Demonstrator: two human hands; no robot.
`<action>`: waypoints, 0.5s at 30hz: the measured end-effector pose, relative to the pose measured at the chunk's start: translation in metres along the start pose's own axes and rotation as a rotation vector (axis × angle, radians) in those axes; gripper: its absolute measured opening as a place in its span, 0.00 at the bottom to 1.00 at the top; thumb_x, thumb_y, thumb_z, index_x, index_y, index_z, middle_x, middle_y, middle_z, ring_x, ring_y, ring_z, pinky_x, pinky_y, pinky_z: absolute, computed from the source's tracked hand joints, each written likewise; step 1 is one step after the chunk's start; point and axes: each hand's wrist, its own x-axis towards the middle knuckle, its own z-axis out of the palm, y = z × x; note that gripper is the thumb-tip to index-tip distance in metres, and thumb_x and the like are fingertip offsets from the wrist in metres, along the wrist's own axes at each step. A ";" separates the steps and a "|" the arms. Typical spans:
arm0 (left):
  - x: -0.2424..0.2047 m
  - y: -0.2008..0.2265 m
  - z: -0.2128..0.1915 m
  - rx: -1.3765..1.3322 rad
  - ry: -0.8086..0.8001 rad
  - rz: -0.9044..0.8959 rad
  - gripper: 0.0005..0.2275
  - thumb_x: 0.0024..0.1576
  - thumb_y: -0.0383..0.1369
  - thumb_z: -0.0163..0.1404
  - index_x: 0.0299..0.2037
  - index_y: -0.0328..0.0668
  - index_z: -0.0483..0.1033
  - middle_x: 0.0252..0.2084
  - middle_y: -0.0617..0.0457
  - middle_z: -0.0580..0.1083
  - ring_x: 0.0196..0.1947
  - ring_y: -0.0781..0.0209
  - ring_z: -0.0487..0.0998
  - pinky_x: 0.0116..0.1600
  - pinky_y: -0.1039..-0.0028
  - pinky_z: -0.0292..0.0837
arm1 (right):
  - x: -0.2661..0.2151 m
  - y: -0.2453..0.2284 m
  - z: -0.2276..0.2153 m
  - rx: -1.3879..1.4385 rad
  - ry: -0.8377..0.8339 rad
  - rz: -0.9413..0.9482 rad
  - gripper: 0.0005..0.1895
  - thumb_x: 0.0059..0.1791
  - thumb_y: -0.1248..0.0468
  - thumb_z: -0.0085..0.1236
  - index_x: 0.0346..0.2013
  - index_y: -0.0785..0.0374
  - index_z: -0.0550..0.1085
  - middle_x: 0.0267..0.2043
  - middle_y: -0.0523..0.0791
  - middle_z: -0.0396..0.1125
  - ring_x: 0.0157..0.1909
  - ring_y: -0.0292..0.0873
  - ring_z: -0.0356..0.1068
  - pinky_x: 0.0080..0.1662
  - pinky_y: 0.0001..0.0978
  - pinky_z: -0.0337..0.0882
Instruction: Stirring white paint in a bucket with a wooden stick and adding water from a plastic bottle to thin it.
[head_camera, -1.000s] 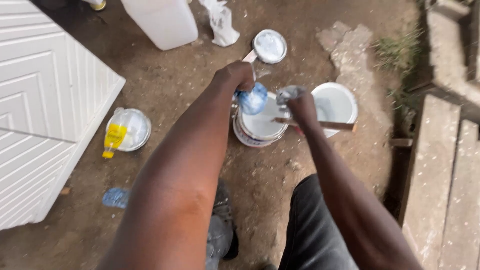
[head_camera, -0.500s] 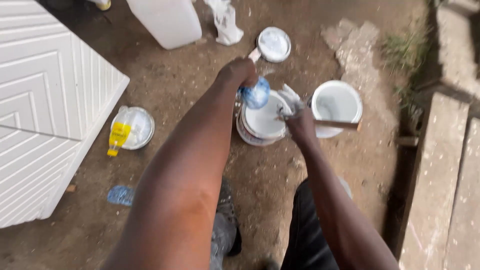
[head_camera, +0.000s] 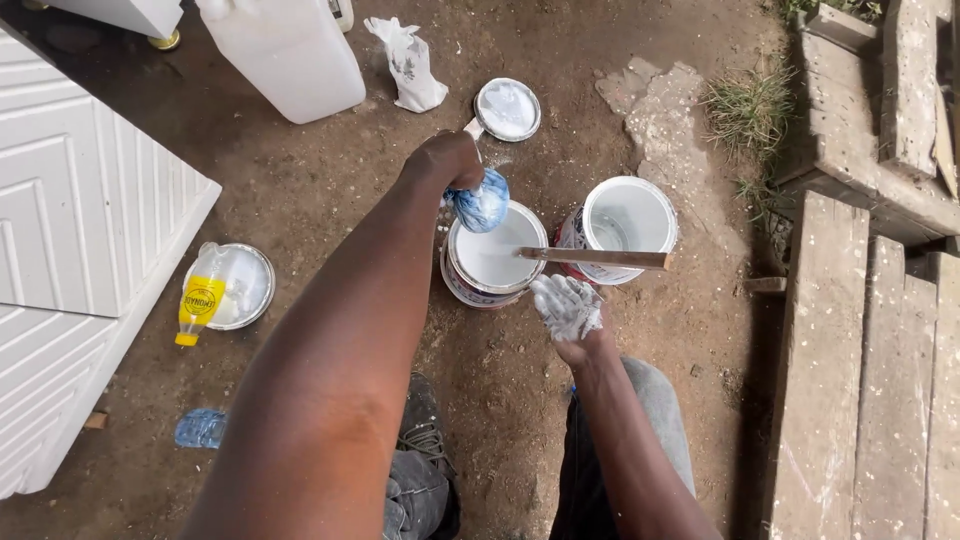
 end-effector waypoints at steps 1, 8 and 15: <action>-0.001 0.002 -0.001 0.000 0.000 -0.002 0.21 0.48 0.33 0.49 0.49 0.24 0.80 0.51 0.29 0.77 0.55 0.32 0.77 0.53 0.48 0.76 | 0.004 -0.003 0.004 0.000 -0.001 0.002 0.28 0.51 0.52 0.53 0.61 0.64 0.71 0.67 0.56 0.64 0.65 0.58 0.68 0.63 0.50 0.71; 0.006 -0.007 0.001 -0.020 0.064 -0.019 0.19 0.50 0.33 0.48 0.47 0.25 0.80 0.47 0.31 0.78 0.50 0.32 0.80 0.47 0.50 0.79 | -0.012 -0.026 0.110 -0.764 0.279 -0.609 0.20 0.47 0.59 0.67 0.49 0.65 0.71 0.43 0.49 0.65 0.40 0.44 0.69 0.41 0.43 0.70; 0.055 -0.024 0.008 -0.076 0.140 -0.053 0.17 0.54 0.34 0.49 0.47 0.27 0.80 0.44 0.32 0.78 0.46 0.32 0.81 0.42 0.49 0.80 | 0.017 -0.045 0.119 -1.343 -0.222 -0.505 0.06 0.47 0.68 0.66 0.38 0.61 0.80 0.31 0.47 0.75 0.34 0.38 0.78 0.39 0.26 0.77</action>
